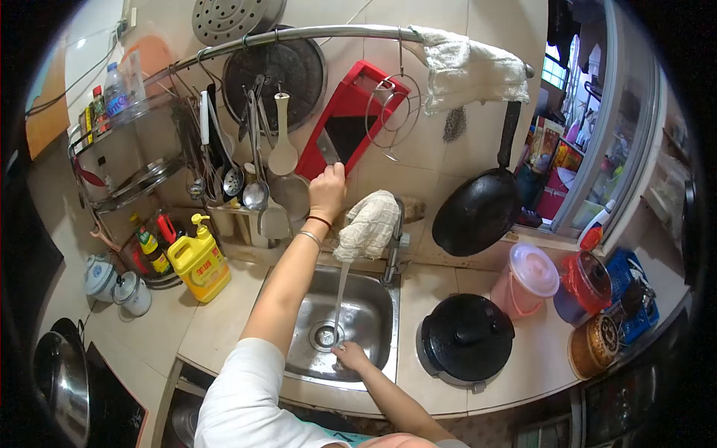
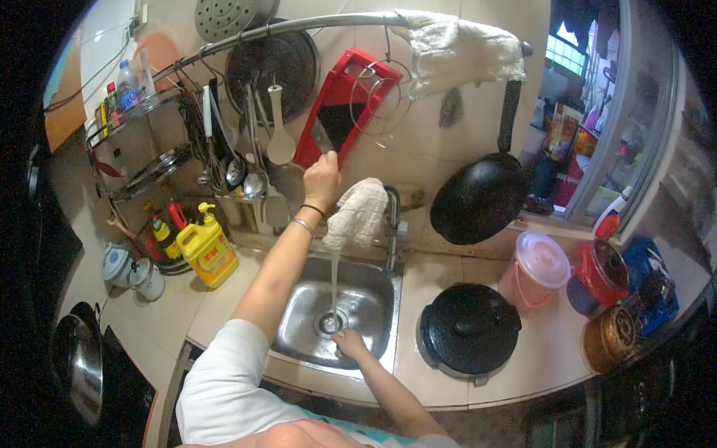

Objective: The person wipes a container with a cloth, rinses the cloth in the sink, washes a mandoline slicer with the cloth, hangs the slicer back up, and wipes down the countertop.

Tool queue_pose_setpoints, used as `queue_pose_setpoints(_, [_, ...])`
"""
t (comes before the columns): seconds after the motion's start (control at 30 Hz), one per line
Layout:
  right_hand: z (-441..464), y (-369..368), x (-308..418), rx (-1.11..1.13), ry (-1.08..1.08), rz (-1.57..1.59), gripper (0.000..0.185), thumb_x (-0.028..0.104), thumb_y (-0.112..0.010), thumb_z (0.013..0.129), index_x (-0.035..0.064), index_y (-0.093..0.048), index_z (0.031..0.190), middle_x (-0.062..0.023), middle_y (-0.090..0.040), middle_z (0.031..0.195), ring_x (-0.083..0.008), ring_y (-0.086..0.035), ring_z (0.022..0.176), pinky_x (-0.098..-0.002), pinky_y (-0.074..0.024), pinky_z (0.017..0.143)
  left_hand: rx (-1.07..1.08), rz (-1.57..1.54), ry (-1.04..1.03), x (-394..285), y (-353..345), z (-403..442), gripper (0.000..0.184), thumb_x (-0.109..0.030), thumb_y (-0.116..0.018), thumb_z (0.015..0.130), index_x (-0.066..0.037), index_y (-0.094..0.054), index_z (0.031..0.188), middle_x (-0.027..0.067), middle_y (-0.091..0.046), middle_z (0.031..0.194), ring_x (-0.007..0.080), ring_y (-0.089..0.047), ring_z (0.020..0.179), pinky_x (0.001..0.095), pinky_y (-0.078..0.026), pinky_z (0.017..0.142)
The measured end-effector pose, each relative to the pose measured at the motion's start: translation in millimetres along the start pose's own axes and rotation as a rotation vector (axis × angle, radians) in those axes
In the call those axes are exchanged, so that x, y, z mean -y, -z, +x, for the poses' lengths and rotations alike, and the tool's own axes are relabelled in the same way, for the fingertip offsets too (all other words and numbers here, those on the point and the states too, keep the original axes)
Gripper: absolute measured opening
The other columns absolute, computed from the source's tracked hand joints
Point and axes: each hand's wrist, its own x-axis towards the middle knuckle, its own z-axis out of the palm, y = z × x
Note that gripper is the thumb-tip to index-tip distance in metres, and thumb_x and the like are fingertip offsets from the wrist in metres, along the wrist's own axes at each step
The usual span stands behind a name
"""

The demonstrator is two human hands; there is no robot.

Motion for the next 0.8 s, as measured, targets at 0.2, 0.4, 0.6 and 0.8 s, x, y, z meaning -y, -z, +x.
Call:
queue_pose_setpoints(0.2, [6.1,-6.8,-8.4,-0.069,0.008,-0.034,0.053,0.043,-0.066,0.076,-0.0049,-0.062,0.099,-0.0261,-0.063,0.098,-0.0354,-0.063,0.091,-0.0395,-0.0486,0.076,0.097,-0.2,0.076,-5.5,21.2,-14.1,0.034,-0.032,-0.067,0.078,-0.007,-0.047,0.089,0.0108,-0.054,0.079,0.028,-0.061,0.064,0.0374,-0.049,0.053])
queue_pose_setpoints(0.4, [22.8,10.4,17.0,-0.148,-0.022,0.448,0.037,0.019,-0.064,0.076,-0.0044,-0.057,0.104,-0.0116,-0.062,0.087,-0.0185,-0.058,0.074,-0.0308,-0.0465,0.065,0.102,-0.682,0.474,20.9,86.3,-115.8,0.017,-0.017,-0.062,0.083,-0.001,-0.054,0.08,0.0134,-0.057,0.077,0.0279,-0.058,0.066,0.0375,-0.046,0.058])
queue_pose_setpoints(0.6, [31.8,17.1,53.8,0.087,-0.058,1.004,0.046,0.022,-0.063,0.082,0.0025,-0.049,0.121,-0.0051,-0.062,0.095,-0.017,-0.061,0.079,-0.0317,-0.0492,0.062,1.062,-1.465,2.074,-31.2,106.7,-275.4,0.043,-0.037,-0.061,0.085,-0.008,-0.057,0.116,0.0117,-0.058,0.114,0.0271,-0.053,0.11,0.0475,-0.043,0.09])
queue_pose_setpoints(0.8, [86.7,119.7,19.3,-0.705,0.077,0.384,0.018,0.006,-0.055,0.077,-0.0007,-0.055,0.094,-0.0151,-0.061,0.086,-0.0246,-0.056,0.078,-0.0376,-0.0458,0.071,0.619,-2.122,2.371,-38.8,66.8,-347.0,0.025,-0.024,-0.052,0.091,-0.001,-0.058,0.099,0.0138,-0.063,0.094,0.0295,-0.061,0.087,0.0453,-0.051,0.08])
